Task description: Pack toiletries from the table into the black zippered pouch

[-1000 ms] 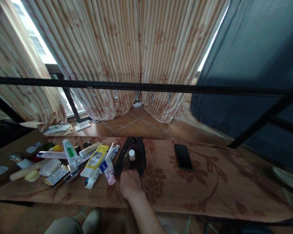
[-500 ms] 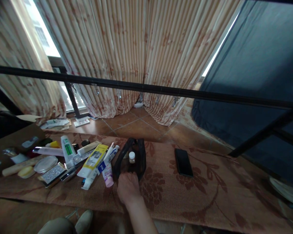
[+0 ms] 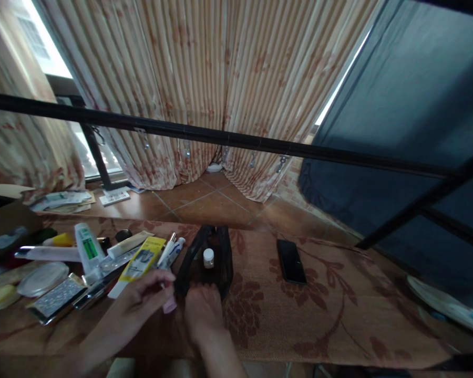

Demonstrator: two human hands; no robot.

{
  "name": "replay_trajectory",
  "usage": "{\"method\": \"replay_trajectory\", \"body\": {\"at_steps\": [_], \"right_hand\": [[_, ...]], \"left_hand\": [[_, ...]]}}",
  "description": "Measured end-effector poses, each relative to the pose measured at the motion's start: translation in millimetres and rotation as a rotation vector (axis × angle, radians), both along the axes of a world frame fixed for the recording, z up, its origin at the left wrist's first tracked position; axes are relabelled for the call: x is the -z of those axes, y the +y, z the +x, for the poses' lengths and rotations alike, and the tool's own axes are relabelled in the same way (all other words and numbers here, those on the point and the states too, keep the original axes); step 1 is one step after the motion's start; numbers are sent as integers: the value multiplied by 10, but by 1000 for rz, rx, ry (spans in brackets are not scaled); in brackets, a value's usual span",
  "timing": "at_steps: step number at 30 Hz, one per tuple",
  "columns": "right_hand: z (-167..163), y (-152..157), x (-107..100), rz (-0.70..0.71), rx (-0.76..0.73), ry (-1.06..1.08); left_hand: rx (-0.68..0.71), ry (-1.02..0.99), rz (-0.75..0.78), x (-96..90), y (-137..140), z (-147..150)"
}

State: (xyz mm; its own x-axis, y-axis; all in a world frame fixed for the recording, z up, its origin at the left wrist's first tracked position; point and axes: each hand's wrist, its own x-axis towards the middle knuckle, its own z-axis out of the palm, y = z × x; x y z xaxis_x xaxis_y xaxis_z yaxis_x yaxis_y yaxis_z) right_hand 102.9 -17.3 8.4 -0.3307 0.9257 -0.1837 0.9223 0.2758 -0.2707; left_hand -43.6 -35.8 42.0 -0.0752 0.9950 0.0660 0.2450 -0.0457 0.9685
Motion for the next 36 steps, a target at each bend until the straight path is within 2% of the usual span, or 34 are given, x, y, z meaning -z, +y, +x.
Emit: {"method": "replay_trajectory", "body": {"at_steps": [3,6,10,14,17,19,23,27,32,36], "right_hand": [[15,-26,26,14,-29,23],[33,-39,56,40,31,62],[36,-7,79,91,97,113],[-17,21,56,175,171,297],[-96,1,31,187,202,380],[-150,-20,30,170,213,351],[-213,-30,71,95,220,151],[-198,-5,111,114,177,56],[-164,0,114,113,169,4],[-157,0,125,118,158,17]], "left_hand": [[-104,133,56,196,336,274],[-194,286,127,460,545,390],[-110,134,146,686,628,375],[-117,89,172,678,626,372],[-132,64,156,681,611,370],[-137,41,151,720,598,360],[-120,1,166,786,580,331],[-95,2,190,712,567,314],[-99,-5,144,575,594,266],[-170,123,77,614,691,113]]}}
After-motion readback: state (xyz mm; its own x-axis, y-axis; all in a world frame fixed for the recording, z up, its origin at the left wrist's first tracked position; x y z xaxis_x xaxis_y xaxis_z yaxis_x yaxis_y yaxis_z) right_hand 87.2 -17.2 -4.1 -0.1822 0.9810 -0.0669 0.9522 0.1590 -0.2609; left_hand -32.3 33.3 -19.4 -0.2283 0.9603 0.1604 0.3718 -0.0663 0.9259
